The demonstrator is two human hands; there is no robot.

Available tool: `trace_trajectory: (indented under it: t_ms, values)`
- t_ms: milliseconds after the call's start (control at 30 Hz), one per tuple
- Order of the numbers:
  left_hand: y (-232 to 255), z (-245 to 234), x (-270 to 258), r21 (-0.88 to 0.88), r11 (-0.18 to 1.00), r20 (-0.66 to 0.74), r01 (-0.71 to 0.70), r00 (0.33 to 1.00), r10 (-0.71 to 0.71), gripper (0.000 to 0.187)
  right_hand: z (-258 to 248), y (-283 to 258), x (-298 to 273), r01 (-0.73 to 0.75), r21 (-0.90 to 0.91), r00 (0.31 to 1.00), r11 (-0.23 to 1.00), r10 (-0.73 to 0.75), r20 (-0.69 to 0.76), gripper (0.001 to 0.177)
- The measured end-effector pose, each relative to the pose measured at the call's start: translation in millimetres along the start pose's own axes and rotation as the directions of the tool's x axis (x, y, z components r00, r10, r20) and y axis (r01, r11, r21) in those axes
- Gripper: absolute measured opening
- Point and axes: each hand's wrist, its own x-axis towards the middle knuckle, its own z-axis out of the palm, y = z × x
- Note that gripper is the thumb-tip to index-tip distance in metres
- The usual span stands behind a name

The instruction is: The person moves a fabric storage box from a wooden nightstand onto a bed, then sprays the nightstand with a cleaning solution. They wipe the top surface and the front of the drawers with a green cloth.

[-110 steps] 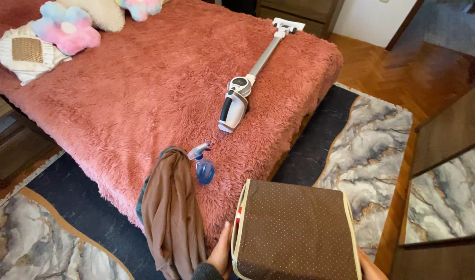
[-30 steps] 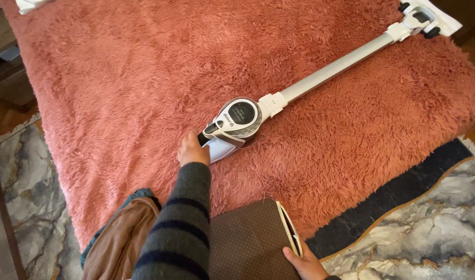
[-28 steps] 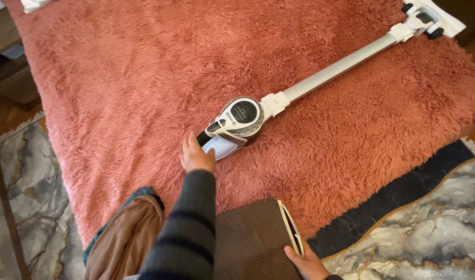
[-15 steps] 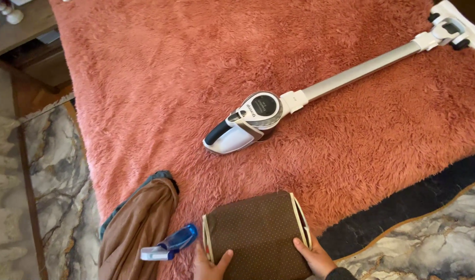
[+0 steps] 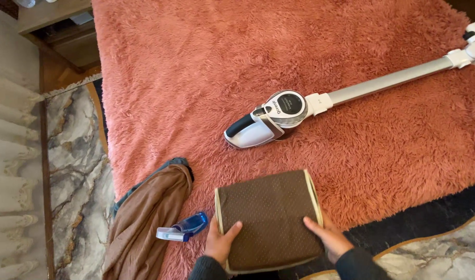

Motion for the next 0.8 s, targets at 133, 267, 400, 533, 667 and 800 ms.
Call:
trace_trajectory:
  t_ms: [133, 267, 400, 533, 667, 800]
  values:
    - [48.1, 38.9, 1.4, 0.043, 0.999, 0.001, 0.007, 1.0, -0.007, 0.061, 35.7, -85.4, -28.6, -0.045, -0.181, 0.999, 0.983, 0.044, -0.007, 0.078]
    - [60.2, 64.0, 14.3, 0.028, 1.0, 0.033, -0.002, 0.999, 0.001, 0.061, 33.6, -99.5, -5.3, -0.064, -0.236, 0.997, 0.969, 0.053, -0.055, 0.08]
    - [31.3, 55.9, 54.4, 0.488, 0.869, 0.013, -0.084, 0.996, 0.089, 0.1, 8.3, -67.2, 40.1, 0.239, -0.316, 0.957, 0.918, -0.278, -0.083, 0.076]
    - [16.1, 49.9, 69.5, 0.607, 0.791, 0.023, -0.08, 0.996, 0.083, 0.104, 2.7, -58.4, 56.2, 0.237, -0.355, 0.946, 0.904, -0.298, -0.127, 0.061]
    - [6.1, 48.9, 59.9, 0.686, 0.722, 0.029, -0.085, 0.996, 0.09, 0.106, 3.2, -49.2, 53.8, 0.123, -0.626, 0.942, 0.77, -0.29, -0.171, 0.07]
    - [-28.8, 32.3, 31.2, 0.709, 0.571, 0.179, -0.415, 0.888, 0.423, 0.108, 10.2, -65.8, 6.9, 0.112, -0.582, 0.954, 0.805, -0.251, -0.164, 0.081]
